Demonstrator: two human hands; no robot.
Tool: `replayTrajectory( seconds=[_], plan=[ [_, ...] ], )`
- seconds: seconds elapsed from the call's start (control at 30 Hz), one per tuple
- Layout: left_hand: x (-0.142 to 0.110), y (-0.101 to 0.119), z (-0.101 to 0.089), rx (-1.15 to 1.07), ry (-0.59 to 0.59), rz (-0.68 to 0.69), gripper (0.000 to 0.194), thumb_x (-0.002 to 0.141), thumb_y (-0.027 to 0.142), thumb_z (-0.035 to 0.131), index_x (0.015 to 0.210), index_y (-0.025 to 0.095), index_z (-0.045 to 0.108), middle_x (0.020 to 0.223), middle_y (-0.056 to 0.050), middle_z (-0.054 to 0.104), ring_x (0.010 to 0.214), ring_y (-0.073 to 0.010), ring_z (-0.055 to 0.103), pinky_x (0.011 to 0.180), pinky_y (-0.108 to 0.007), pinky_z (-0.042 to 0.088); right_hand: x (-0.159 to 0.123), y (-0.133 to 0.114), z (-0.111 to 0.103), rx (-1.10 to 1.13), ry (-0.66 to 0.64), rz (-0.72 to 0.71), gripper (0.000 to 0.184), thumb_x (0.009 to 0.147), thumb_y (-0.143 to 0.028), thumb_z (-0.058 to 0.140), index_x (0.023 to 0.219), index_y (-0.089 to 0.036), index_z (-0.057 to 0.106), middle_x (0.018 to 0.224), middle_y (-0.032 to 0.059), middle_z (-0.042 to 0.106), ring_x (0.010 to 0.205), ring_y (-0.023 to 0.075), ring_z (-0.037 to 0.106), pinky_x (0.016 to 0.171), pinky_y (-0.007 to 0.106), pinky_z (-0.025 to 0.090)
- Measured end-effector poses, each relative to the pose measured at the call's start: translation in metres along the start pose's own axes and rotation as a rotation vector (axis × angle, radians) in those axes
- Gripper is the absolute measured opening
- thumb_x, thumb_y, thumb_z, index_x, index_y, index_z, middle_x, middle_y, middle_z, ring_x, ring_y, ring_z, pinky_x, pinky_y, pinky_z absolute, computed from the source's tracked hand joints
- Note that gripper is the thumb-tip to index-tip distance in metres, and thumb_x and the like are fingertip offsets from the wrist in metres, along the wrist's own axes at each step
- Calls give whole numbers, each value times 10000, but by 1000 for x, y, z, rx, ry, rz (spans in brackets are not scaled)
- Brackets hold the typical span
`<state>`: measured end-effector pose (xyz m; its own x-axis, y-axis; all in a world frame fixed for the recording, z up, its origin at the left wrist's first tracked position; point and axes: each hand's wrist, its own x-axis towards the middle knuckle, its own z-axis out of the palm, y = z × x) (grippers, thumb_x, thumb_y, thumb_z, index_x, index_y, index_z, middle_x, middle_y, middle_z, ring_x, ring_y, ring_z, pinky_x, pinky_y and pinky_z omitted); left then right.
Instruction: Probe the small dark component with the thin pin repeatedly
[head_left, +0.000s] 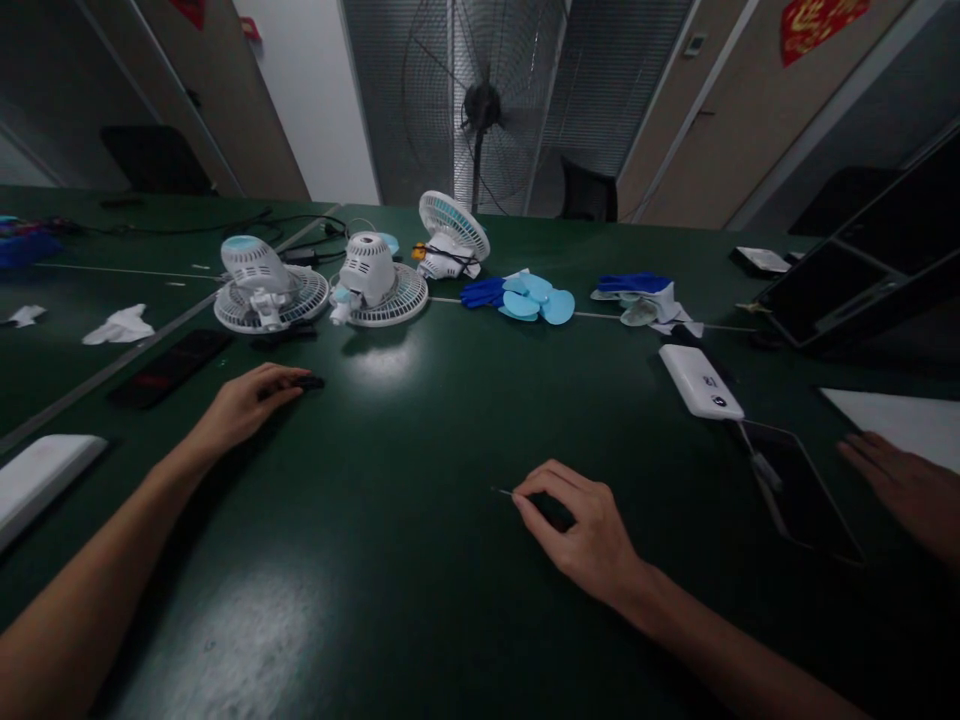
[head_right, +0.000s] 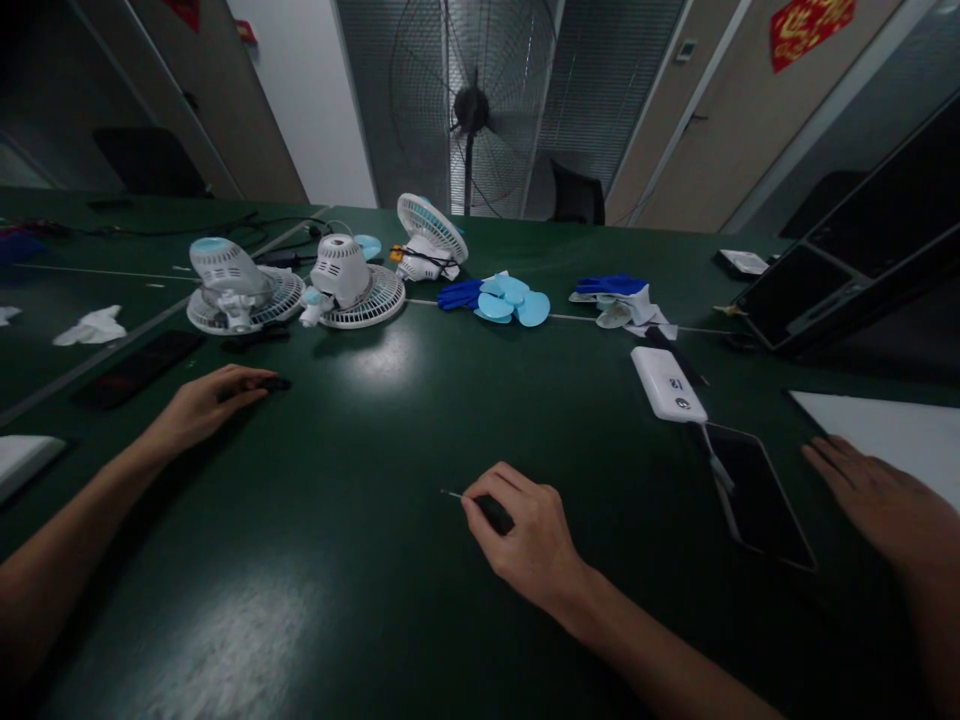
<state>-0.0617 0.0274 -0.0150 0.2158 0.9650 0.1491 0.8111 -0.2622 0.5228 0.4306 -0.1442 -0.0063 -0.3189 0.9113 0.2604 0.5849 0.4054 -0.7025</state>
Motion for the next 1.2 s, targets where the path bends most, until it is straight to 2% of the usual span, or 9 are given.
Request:
replayTrajectory(
  seconds=[0.07, 0.13, 0.27, 0.43, 0.53, 0.7, 0.77, 0.93, 1.2],
  plan=[
    [-1, -3, -2, -9, -3, -21, 760, 822, 765, 616, 1340, 211, 668, 1180, -92, 715, 1007, -263, 679, 914, -345, 535, 0, 0, 0, 1, 1, 0, 117, 1007, -229, 586, 984, -216, 699, 959, 42, 702, 811, 170, 682, 727, 297, 562],
    [-2, -5, -6, -1, 10, -46, 785, 779, 801, 628, 1290, 209, 699, 1182, -99, 720, 1001, -274, 687, 914, -356, 541, -1, 0, 1, 1, 2, 1, 111, 1007, -231, 592, 987, -218, 700, 958, 41, 703, 814, 170, 682, 738, 301, 564],
    [-5, -4, -14, 33, 43, -68, 709, 741, 847, 611, 1050, 234, 788, 1149, -88, 724, 1007, -291, 689, 939, -369, 522, -1, 0, 1, 0, 7, 0, 109, 1008, -235, 594, 984, -217, 699, 956, 42, 703, 809, 169, 680, 750, 305, 568],
    [-6, -3, -19, 37, 32, -65, 656, 707, 834, 647, 956, 245, 794, 1095, -74, 740, 969, -283, 694, 891, -353, 531, -1, -1, 0, 0, 7, -3, 118, 1012, -231, 582, 988, -217, 697, 960, 40, 703, 817, 167, 681, 744, 299, 567],
    [-6, 0, -20, 23, 60, -86, 659, 715, 818, 655, 980, 228, 781, 1083, -78, 750, 954, -286, 699, 869, -359, 538, 0, -2, 0, -7, 10, -3, 118, 1008, -231, 582, 977, -211, 695, 949, 41, 698, 816, 171, 679, 734, 302, 562],
    [-4, 19, -10, -29, 177, -101, 658, 830, 784, 574, 1140, 223, 719, 1230, -81, 733, 1122, -286, 671, 1024, -391, 493, -1, -1, 1, -16, 8, 4, 104, 1002, -227, 597, 967, -215, 693, 946, 34, 692, 817, 172, 674, 746, 311, 555],
    [-2, 28, -2, -51, 156, -90, 640, 830, 776, 589, 1142, 235, 725, 1252, -69, 732, 1146, -275, 668, 1042, -377, 486, -1, -1, 1, -18, 8, 6, 104, 1005, -227, 594, 971, -216, 692, 944, 33, 691, 812, 171, 671, 741, 310, 552],
    [0, 36, 12, -60, 102, -112, 654, 794, 781, 630, 1111, 223, 758, 1160, -75, 768, 1003, -275, 699, 948, -367, 517, -1, 1, 1, -22, -5, 6, 96, 1007, -227, 600, 982, -218, 692, 953, 31, 693, 813, 167, 671, 754, 313, 554],
    [0, 35, 12, -96, 118, -179, 616, 804, 720, 657, 1151, 221, 759, 1180, -75, 764, 1059, -293, 676, 953, -348, 490, -1, -1, 0, -20, -10, 4, 124, 1022, -247, 579, 984, -212, 692, 956, 45, 704, 812, 170, 679, 754, 313, 574]
  ],
)
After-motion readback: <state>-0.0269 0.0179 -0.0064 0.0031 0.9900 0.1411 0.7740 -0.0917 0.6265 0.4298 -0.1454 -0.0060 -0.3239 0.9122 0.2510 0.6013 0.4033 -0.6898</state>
